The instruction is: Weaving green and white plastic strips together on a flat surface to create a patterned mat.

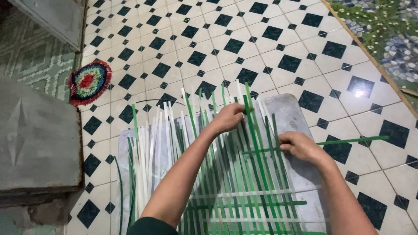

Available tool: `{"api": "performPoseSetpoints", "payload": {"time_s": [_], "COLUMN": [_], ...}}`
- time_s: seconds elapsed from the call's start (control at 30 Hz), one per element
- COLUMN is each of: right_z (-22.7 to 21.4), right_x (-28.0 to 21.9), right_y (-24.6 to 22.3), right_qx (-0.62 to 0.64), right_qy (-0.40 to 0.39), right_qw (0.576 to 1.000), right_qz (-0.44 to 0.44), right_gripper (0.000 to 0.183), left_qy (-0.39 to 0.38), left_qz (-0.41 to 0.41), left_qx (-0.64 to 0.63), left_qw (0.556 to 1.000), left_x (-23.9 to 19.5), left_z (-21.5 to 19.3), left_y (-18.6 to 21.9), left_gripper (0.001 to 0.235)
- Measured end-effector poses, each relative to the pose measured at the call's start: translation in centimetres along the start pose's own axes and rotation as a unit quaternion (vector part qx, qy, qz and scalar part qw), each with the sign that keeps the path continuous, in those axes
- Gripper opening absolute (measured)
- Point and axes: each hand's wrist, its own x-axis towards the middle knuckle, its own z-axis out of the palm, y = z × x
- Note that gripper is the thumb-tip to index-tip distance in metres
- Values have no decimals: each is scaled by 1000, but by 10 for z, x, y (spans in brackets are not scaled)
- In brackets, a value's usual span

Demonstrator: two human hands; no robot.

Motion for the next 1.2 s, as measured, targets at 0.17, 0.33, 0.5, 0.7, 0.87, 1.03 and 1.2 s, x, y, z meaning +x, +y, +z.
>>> {"api": "performPoseSetpoints", "payload": {"time_s": [0.17, 0.33, 0.5, 0.7, 0.87, 1.03, 1.2], "right_z": [4, 7, 5, 6, -4, 0, 2], "right_x": [1, 2, -3, -6, -25, -17, -15], "right_y": [12, 13, 7, 4, -25, -22, -16], "right_qx": [13, 10, -5, -2, -28, -25, 9], "right_qy": [-5, -6, -18, -1, -11, 13, 15], "right_qw": [1000, 1000, 999, 999, 998, 997, 997], "right_qz": [8, 16, 29, 38, 62, 70, 80], "right_gripper": [22, 24, 20, 19, 17, 16, 17], "left_qy": [143, 118, 42, 68, 105, 112, 138], "left_qz": [-22, -89, 32, 30, 11, 31, 96], "left_qx": [57, -47, 226, 468, 342, 409, 463], "left_qw": [988, 988, 973, 881, 934, 905, 870], "left_x": [10, 18, 35, 39, 34, 39, 25], "left_z": [0, 2, 4, 2, -9, -7, -6], "left_y": [-17, -17, -39, -34, -25, -27, -26], "left_gripper": [48, 65, 37, 36, 39, 35, 33]}}
